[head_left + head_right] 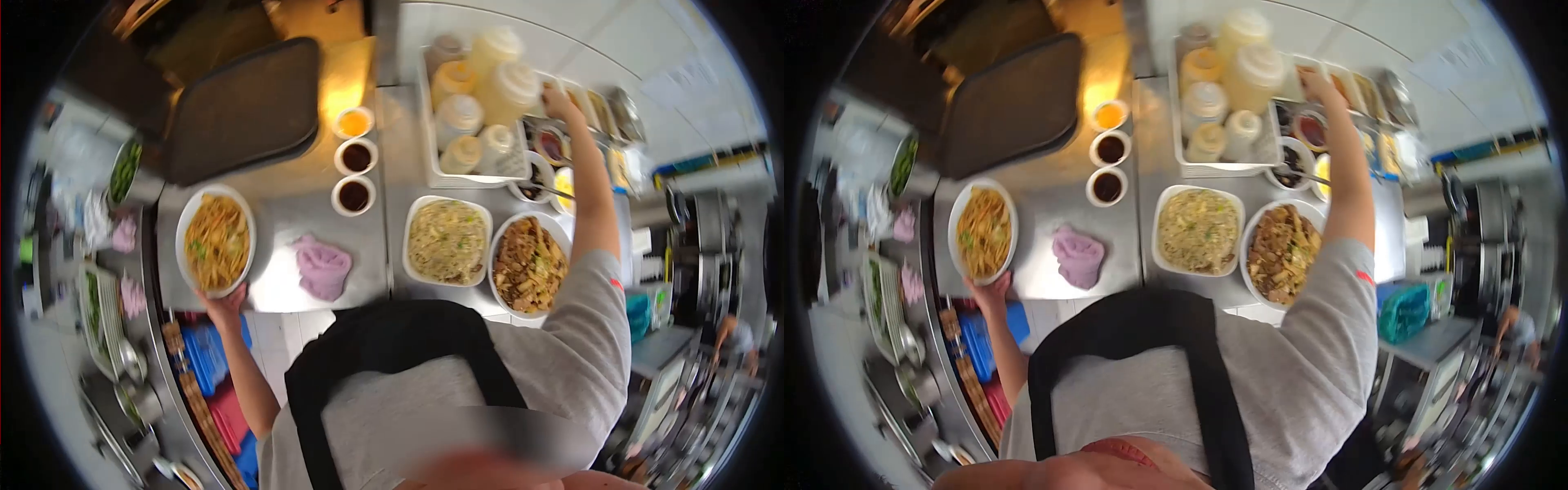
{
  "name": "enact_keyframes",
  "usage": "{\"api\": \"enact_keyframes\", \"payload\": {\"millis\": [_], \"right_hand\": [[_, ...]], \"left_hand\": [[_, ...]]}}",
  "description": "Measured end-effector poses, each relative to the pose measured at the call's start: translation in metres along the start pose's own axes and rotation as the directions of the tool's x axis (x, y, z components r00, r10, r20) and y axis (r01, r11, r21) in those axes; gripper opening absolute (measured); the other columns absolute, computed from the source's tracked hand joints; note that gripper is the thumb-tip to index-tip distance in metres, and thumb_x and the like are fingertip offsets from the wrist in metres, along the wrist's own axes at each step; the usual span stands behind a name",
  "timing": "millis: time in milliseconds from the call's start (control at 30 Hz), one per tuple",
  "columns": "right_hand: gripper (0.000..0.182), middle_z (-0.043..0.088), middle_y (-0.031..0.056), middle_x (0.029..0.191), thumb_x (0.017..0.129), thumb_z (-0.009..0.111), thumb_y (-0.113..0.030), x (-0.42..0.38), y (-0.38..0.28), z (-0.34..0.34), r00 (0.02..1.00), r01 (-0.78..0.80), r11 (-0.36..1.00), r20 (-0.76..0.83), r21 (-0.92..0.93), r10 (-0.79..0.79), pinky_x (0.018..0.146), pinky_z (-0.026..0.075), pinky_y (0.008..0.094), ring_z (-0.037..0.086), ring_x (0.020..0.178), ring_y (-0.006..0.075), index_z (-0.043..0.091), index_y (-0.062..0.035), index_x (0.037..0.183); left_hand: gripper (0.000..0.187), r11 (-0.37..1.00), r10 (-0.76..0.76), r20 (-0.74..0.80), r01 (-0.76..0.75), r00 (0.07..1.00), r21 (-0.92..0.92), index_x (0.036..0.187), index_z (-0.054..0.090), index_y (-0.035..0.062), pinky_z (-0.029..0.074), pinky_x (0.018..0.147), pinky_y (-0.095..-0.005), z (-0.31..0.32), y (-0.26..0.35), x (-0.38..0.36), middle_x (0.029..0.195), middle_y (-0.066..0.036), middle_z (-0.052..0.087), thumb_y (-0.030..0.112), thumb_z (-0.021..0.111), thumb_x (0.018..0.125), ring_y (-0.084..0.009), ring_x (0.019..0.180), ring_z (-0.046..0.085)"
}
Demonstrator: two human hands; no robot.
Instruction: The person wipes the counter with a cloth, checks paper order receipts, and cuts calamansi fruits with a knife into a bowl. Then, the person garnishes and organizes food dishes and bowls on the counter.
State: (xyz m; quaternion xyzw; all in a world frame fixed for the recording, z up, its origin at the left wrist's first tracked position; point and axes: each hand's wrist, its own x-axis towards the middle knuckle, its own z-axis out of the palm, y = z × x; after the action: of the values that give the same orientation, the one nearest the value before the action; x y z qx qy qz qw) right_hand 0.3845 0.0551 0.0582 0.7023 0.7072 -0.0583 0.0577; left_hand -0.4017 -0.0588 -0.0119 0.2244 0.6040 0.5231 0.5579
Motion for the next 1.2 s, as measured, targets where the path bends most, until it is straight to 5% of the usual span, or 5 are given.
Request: {"api": "enact_keyframes", "payload": {"millis": [233, 300, 400, 833, 1200], "right_hand": [[0.022, 0.060, 0.0101, 0.059, 0.064, 0.060, -0.013, 0.006, 0.057, 0.015, 0.936, -0.219, 0.955, -0.234, 0.203, 0.264, 0.047, 0.044, 0.0292, 0.056, 0.051, 0.0148, 0.063, 0.0004, 0.082], [0.020, 0.059, 0.0077, 0.071, 0.072, 0.060, -0.005, -0.011, 0.052, -0.006, 0.879, -0.180, 0.436, -0.055, 0.882, 0.473, 0.053, 0.047, 0.0219, 0.057, 0.061, 0.0141, 0.060, 0.0054, 0.089], [0.027, 0.060, 0.0100, 0.087, 0.075, 0.061, -0.004, -0.011, 0.070, -0.064, 0.872, -0.051, 0.198, -0.053, 0.979, 0.487, 0.071, 0.051, 0.0234, 0.060, 0.079, 0.0165, 0.056, 0.0054, 0.100], [0.011, 0.062, 0.0111, 0.075, 0.072, 0.062, -0.005, -0.005, -0.581, -0.086, 0.861, 0.420, 0.528, -0.140, 0.739, -0.489, 0.061, 0.048, 0.0266, 0.060, 0.068, 0.0144, 0.062, -0.0003, 0.081], [0.014, 0.061, 0.0144, 0.080, 0.073, 0.056, -0.007, 0.005, -0.705, -0.050, 0.748, 0.661, 0.657, -0.394, 0.363, -0.535, 0.068, 0.047, 0.0379, 0.059, 0.075, 0.0308, 0.063, -0.0027, 0.084]], "left_hand": [[0.071, 0.999, -0.046, 0.013, 0.046, 0.999, -0.003, 0.125, 0.028, -0.0043, 0.053, 0.066, -0.0318, 0.006, 0.006, -0.005, 0.105, -0.023, 0.055, 0.054, 0.026, 0.084, -0.0317, 0.080, 0.062], [0.067, 0.999, -0.050, 0.038, 0.050, 0.998, -0.006, 0.123, 0.030, -0.0054, 0.053, 0.066, -0.0313, 0.003, 0.006, -0.005, 0.104, -0.023, 0.055, 0.049, 0.027, 0.084, -0.0299, 0.080, 0.062], [0.062, 0.999, -0.035, 0.163, 0.041, 0.986, -0.030, 0.122, 0.031, -0.0041, 0.052, 0.066, -0.0297, -0.010, -0.003, 0.004, 0.103, -0.021, 0.055, 0.043, 0.031, 0.082, -0.0283, 0.080, 0.062], [0.055, 0.972, -0.080, 0.288, 0.139, 0.954, -0.188, 0.122, 0.016, 0.0136, 0.056, 0.059, -0.0337, -0.023, 0.015, 0.013, 0.107, -0.021, 0.053, 0.000, 0.039, 0.074, -0.0324, 0.075, 0.063], [0.060, 0.980, -0.173, 0.497, 0.200, 0.850, -0.001, 0.127, 0.012, 0.0119, 0.054, 0.067, -0.0358, -0.071, 0.047, 0.050, 0.107, -0.020, 0.052, 0.008, 0.046, 0.078, -0.0315, 0.079, 0.062]]}}
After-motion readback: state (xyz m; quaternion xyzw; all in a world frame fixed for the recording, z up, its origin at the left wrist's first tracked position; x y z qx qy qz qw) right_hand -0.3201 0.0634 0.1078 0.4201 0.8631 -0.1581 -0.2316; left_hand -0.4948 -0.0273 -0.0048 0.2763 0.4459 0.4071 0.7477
